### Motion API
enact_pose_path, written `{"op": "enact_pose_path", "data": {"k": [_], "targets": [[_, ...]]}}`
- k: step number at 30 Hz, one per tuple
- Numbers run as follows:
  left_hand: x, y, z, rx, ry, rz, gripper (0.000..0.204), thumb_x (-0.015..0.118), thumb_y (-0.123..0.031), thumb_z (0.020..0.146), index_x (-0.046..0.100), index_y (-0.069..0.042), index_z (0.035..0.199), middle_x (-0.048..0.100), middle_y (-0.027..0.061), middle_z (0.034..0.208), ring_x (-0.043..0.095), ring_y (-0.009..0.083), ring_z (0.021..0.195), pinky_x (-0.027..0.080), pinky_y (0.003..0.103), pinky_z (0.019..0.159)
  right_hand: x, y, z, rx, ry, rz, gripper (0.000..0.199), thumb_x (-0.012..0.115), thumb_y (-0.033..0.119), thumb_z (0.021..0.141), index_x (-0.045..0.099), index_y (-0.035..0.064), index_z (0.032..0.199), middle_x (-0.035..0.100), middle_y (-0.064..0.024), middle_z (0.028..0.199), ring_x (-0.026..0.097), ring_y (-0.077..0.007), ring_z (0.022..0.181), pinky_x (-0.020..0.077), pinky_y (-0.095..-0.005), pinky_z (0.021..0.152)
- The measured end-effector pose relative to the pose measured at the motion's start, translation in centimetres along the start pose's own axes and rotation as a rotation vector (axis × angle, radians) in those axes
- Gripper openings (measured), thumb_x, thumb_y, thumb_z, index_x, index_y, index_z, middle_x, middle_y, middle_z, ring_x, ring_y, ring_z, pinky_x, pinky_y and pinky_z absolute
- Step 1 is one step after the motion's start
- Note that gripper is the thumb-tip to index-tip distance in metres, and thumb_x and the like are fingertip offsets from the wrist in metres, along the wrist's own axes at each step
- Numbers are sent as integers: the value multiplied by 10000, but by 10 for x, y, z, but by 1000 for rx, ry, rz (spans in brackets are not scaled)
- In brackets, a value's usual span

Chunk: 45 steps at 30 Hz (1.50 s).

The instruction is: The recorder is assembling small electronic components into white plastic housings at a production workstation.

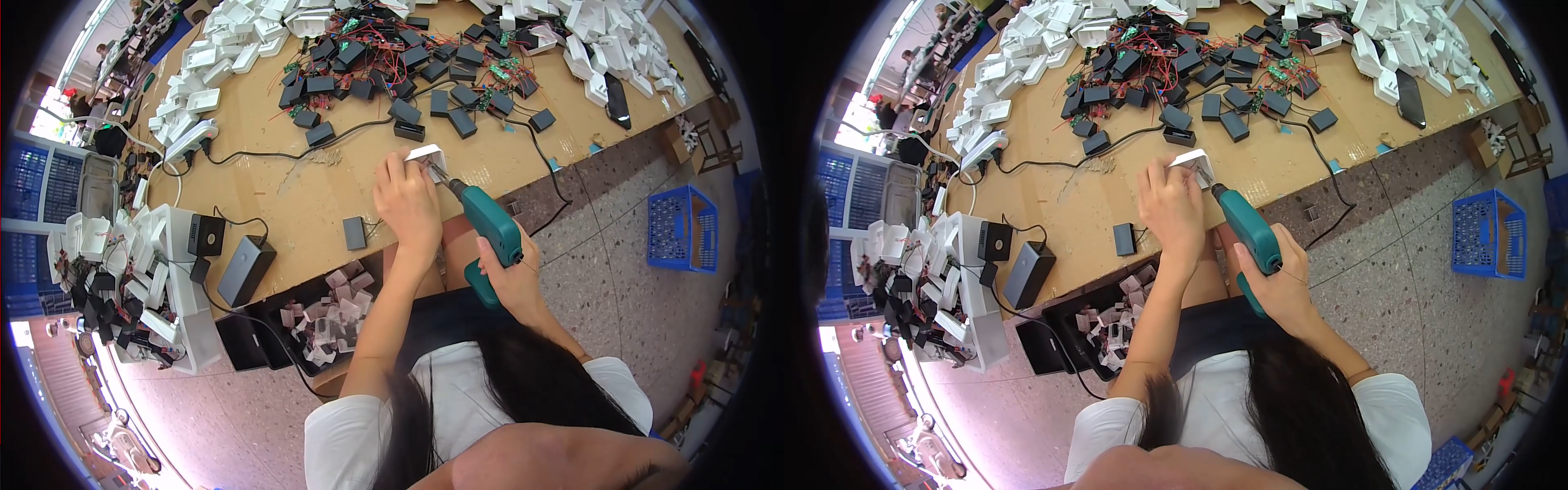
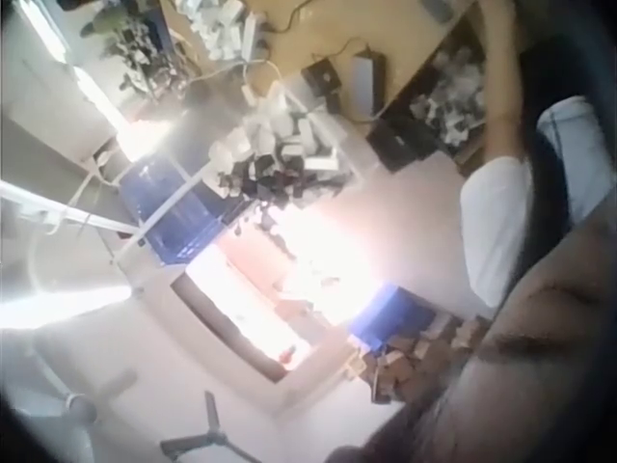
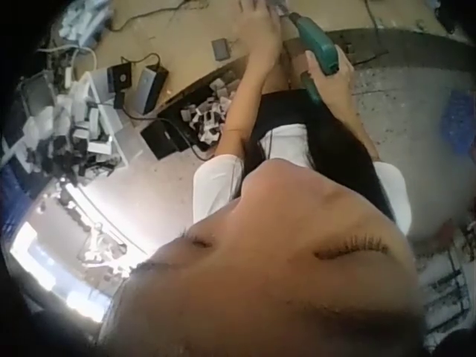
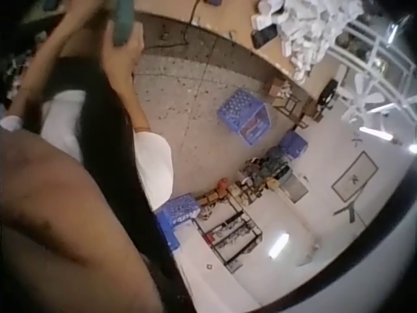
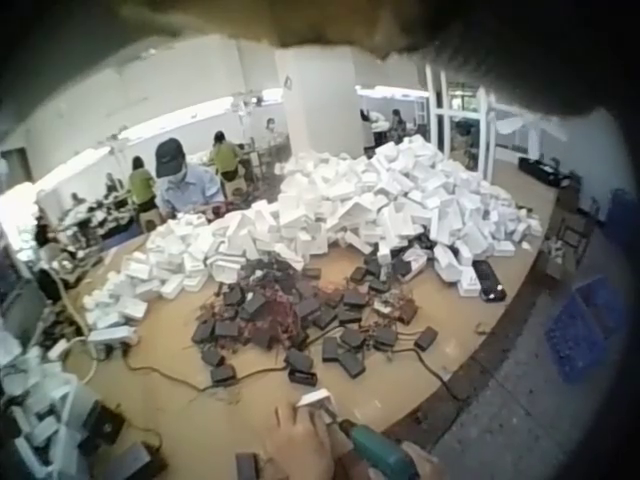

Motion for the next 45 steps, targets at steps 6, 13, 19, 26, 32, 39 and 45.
{"op": "enact_pose_path", "data": {"k": [6,13,19,26,32,39,45], "targets": [[-4,-1,-1,-6,-14,15,99,761,-87,820,752,-37,905,665,45,1172,612,275,1108,529,433,879,-1,3,-4,-16,-28,35,184,754,81,936,619,-30,994,606,-132,884,601,-273,734,494,-376,688],[-2,0,-2,-7,-11,13,108,762,-88,819,751,-28,907,660,49,1183,608,280,1121,524,437,881,-11,-5,-14,32,-11,148,138,726,59,956,624,-22,1003,624,-90,891,630,-177,694,511,-319,638],[-4,-7,-2,-7,-4,9,95,763,-88,813,743,-31,887,659,58,1185,609,284,1121,522,439,887,-25,-6,-21,32,-9,261,114,685,69,1000,602,-9,1010,621,-43,803,616,-92,628,512,-260,573],[-25,-29,-12,17,-26,16,81,762,-89,809,739,-43,870,661,61,1204,608,294,1123,519,444,889,-64,9,-46,46,-114,370,106,659,50,1008,614,-26,1066,642,-40,752,613,-95,626,518,-260,588],[-59,-43,-35,42,-19,-1,245,801,-128,808,708,-57,1022,660,80,1228,602,309,1155,514,474,917,-101,20,-88,20,-79,313,233,593,126,1058,629,-75,1169,663,-101,863,618,-149,668,504,-298,604],[-113,28,-70,65,24,-220,669,893,-175,757,561,-55,1326,595,184,1308,619,398,1154,529,509,914,-76,29,-149,5,-103,349,311,547,232,1097,605,-45,1226,653,-88,900,593,-139,701,495,-304,639],[-220,83,-154,-37,189,-194,657,874,-197,772,575,-141,1354,623,207,1181,660,430,1069,558,502,833,-20,30,-215,-35,-72,316,341,549,270,1099,603,-26,1260,664,-87,1106,599,-148,753,491,-331,651]]}}
Point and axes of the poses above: each hand's wrist, its own z-axis towards the middle knuckle, its own x-axis out of the palm, y = z × x, the point moved 5 cm from there along z, towards the middle knuckle
